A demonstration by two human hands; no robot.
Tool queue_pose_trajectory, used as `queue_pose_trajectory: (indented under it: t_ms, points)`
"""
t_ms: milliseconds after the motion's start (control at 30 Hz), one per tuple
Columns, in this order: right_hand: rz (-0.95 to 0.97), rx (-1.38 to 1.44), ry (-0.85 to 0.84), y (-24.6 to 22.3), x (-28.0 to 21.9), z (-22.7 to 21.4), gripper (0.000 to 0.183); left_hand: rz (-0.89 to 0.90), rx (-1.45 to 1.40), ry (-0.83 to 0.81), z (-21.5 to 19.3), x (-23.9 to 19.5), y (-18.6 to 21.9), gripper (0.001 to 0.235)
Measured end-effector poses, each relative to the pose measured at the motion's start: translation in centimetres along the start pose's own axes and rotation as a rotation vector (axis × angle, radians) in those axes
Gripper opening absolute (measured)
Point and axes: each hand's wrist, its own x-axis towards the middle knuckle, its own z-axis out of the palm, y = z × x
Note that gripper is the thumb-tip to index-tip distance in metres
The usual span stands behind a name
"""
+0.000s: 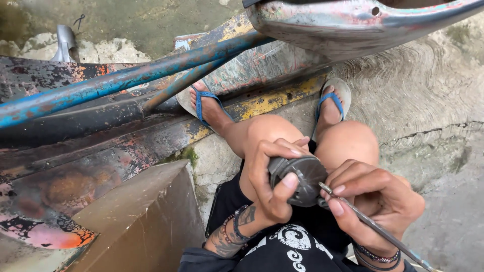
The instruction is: The person sits on the ground and uses a screwdriver to manipulate a small, dark mechanical component held in their hands. They repeatedly insert the tool into the object, turning and adjusting internal parts while holding the device steady.
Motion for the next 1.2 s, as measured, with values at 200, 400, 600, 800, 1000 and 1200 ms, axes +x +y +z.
queue_pose_trajectory:
  t_ms: [200,400,600,800,1000,1200]
  points:
    - [0.040,0.070,0.082,2.1,0.4,0.0,0.015,0.114,0.250,-0.193,-0.6,1.3,0.2,0.031]
    - [0.029,0.147,0.164,4.4,0.2,-0.4,0.017,0.150,0.246,-0.204,-0.4,2.2,-0.9,0.036]
    - [0.046,0.073,0.152,4.1,0.6,0.7,0.016,0.017,0.207,-0.162,-1.0,2.8,-0.3,0.038]
    - [0.010,0.041,0.182,5.4,0.3,0.0,0.015,0.069,0.275,-0.146,-0.9,2.8,-0.2,0.044]
    - [-0.049,-0.140,0.110,5.1,0.4,-0.4,0.015,0.045,0.258,-0.123,-0.8,2.6,-0.5,0.043]
    - [-0.023,-0.204,0.121,4.7,0.6,0.2,0.017,0.057,0.288,-0.110,-0.7,2.3,-0.5,0.041]
